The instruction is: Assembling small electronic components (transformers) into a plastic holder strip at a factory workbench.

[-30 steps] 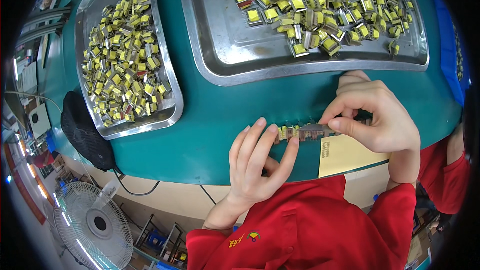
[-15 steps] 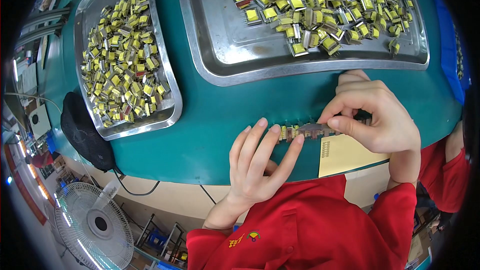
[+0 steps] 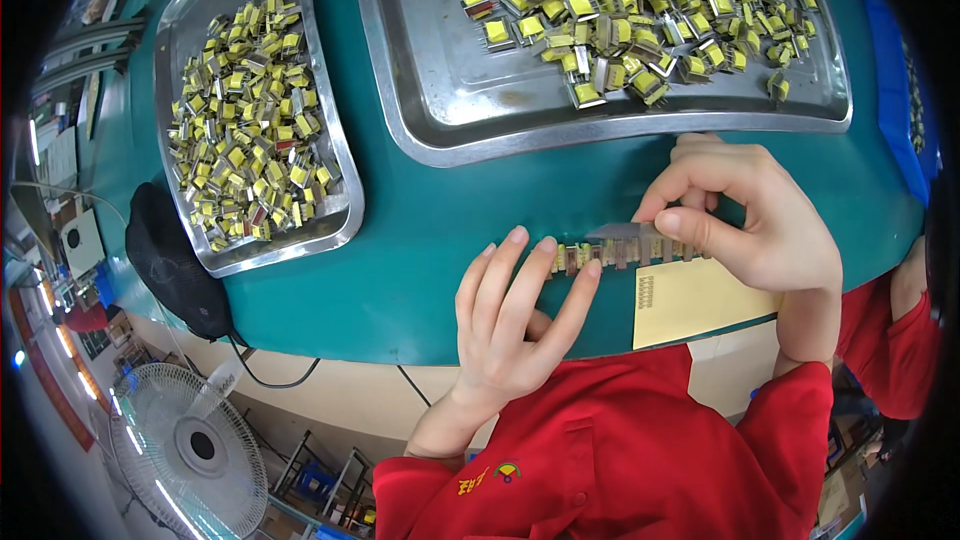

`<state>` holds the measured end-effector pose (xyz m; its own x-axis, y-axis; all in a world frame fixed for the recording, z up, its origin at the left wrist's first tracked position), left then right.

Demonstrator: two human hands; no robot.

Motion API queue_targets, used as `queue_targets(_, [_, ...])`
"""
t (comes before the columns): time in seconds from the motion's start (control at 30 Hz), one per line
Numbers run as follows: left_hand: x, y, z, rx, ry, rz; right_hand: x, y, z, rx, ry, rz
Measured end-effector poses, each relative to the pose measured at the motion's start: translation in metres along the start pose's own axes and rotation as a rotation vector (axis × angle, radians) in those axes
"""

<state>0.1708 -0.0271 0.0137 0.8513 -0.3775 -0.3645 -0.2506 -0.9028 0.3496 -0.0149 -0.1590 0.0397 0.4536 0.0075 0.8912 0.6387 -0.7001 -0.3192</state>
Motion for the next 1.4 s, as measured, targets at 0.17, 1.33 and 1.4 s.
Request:
queue_targets(0.17, [-0.004, 0.002, -0.001, 0.011, 0.012, -0.005, 0.014, -0.007, -0.001, -0.064, 0.003, 0.031])
queue_targets(1.33, [-0.037, -0.017, 0.005, 0.003, 0.104, 0.162, -0.011, -0.007, -0.004, -0.054, -0.012, -0.178])
queue_targets(1.4, [-0.033, -0.013, 0.005, -0.144, 0.087, -0.07, -0.014, -0.007, -0.004, -0.051, 0.013, -0.143])
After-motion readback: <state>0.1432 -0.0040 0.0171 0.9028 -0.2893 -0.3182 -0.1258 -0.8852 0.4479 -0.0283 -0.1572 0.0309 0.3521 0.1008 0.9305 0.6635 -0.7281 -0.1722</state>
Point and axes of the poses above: each hand's wrist, its own y-axis towards the middle knuckle, its own z-axis out of the palm, x = y × z, the point moved 3 cm from there along y, towards the middle knuckle, and after that the axes turned 2 degrees about -y, right-handed, at the moved point
